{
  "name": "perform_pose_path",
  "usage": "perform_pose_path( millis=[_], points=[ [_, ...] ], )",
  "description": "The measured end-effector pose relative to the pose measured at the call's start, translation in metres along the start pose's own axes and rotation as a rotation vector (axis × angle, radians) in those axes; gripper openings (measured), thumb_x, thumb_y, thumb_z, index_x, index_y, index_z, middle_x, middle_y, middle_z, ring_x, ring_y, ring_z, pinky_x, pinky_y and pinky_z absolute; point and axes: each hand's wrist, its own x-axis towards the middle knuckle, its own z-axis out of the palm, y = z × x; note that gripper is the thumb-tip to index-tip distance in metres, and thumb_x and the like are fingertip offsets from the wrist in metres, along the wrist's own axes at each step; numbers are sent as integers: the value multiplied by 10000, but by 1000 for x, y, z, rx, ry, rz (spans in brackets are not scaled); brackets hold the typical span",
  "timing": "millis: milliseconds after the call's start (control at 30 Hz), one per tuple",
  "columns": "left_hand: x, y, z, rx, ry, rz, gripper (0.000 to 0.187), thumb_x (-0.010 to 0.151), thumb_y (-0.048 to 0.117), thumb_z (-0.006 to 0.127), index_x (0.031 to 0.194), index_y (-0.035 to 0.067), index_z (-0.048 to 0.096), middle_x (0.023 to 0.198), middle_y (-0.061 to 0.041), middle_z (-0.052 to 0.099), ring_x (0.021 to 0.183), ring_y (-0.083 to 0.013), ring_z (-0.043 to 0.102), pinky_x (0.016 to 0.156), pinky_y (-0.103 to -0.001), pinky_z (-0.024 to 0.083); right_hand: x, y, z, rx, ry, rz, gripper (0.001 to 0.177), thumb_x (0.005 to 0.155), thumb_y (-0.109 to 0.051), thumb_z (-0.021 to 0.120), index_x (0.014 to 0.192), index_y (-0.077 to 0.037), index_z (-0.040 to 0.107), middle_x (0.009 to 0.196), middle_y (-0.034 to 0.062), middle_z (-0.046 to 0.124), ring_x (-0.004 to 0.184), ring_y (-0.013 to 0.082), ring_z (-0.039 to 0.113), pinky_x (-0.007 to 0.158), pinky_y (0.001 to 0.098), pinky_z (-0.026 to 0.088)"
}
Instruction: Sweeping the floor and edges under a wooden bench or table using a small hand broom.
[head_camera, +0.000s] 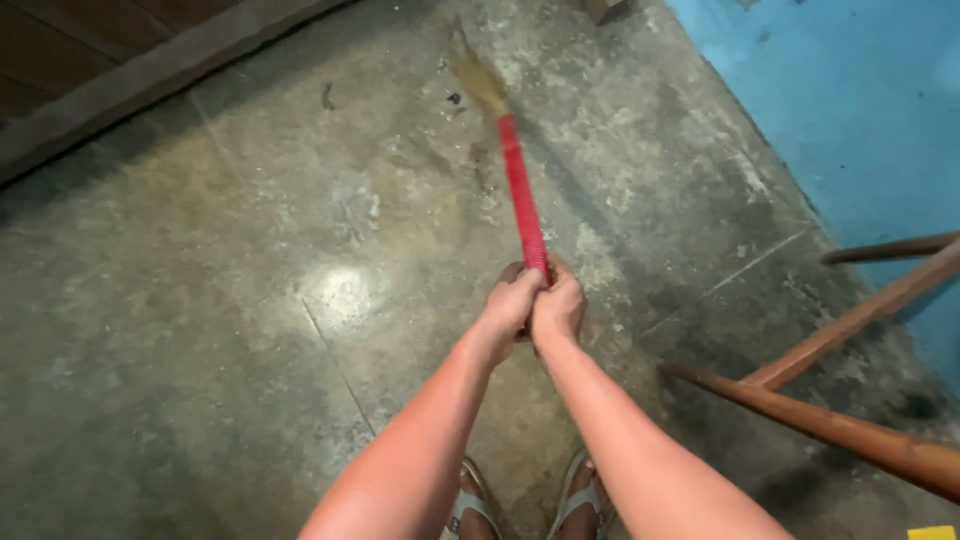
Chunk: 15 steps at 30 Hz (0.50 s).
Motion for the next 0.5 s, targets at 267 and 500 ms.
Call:
perform_pose_path(
  millis=[267, 500],
  points=[
    [-12, -3, 3, -87, -8, -101, 395, 885, 413, 539, 1168, 162, 651, 1028, -71, 685, 896, -241, 645, 739, -445, 519, -7, -14, -11, -156, -28, 34, 354, 919, -240, 622, 1251, -175, 727, 1116, 155, 752, 1042, 308, 714, 904, 422, 519],
    [-16, 1, 2, -56, -16, -28, 376, 854, 358, 565, 1179, 183, 641, 1037, -60, 691, 925, -227, 661, 762, -436, 536, -4, 5, -7, -92, -15, -92, 404, 878, -216, 627, 1272, -169, 701, 1111, 161, 757, 1042, 291, 734, 900, 406, 540]
  ],
)
